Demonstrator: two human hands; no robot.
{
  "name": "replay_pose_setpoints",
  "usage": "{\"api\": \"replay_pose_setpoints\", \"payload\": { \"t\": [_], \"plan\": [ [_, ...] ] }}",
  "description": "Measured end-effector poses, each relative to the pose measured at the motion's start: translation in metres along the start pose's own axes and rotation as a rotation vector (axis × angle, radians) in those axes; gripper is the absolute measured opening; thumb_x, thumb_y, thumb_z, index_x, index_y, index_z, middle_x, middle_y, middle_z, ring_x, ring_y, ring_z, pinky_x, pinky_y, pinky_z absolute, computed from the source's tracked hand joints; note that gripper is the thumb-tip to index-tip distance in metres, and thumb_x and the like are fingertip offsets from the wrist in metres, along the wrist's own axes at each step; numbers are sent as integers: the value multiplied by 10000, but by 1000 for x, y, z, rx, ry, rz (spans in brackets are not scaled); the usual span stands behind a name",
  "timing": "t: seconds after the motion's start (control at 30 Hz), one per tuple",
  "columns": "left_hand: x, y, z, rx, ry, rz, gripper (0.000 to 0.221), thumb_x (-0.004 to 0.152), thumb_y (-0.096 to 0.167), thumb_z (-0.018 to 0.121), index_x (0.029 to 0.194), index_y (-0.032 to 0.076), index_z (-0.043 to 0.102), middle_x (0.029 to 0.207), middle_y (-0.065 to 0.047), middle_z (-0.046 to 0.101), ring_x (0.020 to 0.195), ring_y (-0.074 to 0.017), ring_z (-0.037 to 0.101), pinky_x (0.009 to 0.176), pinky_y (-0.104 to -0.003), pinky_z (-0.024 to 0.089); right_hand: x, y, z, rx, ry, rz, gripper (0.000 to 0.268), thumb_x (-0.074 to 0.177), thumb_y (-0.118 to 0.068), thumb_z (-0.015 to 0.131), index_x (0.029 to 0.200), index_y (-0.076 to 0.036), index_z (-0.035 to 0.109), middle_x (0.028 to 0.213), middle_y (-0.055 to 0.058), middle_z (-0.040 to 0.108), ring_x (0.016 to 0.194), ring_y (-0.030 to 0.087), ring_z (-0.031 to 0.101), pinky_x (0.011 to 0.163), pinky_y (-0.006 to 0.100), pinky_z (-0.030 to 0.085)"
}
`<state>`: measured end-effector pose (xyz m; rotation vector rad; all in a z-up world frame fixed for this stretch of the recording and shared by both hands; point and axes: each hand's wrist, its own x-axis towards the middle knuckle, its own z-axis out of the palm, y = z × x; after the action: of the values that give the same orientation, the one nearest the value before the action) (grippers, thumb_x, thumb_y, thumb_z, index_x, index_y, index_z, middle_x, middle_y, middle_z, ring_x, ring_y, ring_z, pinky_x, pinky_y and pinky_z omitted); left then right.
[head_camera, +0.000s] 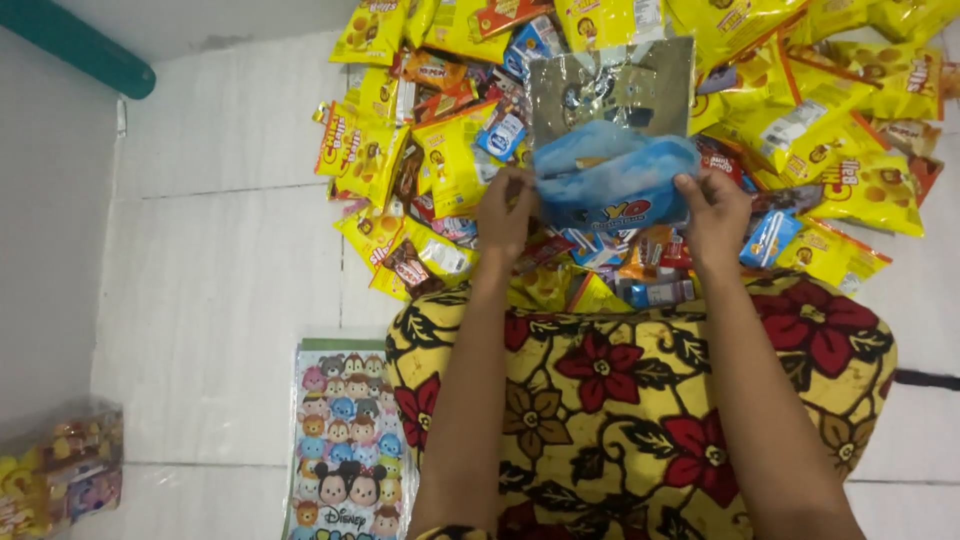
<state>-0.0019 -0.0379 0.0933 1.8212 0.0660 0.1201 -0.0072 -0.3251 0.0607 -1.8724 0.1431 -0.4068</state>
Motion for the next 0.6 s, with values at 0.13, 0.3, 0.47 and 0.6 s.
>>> {"api": "replay_pose_setpoints", "payload": {
  "t": [0.13, 0.3, 0.47, 0.6],
  "plan": [
    [4, -2, -7, 119, 150, 250, 88, 933, 125, 666, 1020, 130, 677, 995, -164, 712, 1040, -382, 692, 905, -483, 549, 8, -2, -1, 112, 29, -93, 168, 1049, -95, 783, 900, -82, 705, 749, -19, 618, 778, 74, 543, 781, 257, 452],
    [-9, 71, -34, -10, 207, 262, 78, 967, 205, 658, 1007, 148, 693, 994, -84, 736, 1023, -305, 717, 923, -432, 560, 19, -72, -13, 193, 31, -252, 134, 1069, -13, 764, 959, -28, 689, 804, 20, 613, 818, 105, 530, 808, 279, 447],
    [-15, 144, -62, -74, 193, 338, 207, 1021, 308, 566, 1023, 131, 674, 1014, -26, 679, 961, -195, 666, 898, -358, 556, 35, -144, -25, 73, 66, -336, 313, 1107, -38, 700, 853, -98, 529, 778, -9, 467, 759, 116, 426, 712, 313, 369],
    [-15, 179, -80, -53, 211, 526, 174, 1053, 279, 548, 1052, 130, 637, 1032, -39, 655, 978, -210, 658, 907, -379, 561, 43, -201, -37, 86, 73, -476, 118, 1134, 22, 673, 1029, -30, 659, 951, 60, 624, 882, 172, 561, 793, 342, 479]
  ]
}}
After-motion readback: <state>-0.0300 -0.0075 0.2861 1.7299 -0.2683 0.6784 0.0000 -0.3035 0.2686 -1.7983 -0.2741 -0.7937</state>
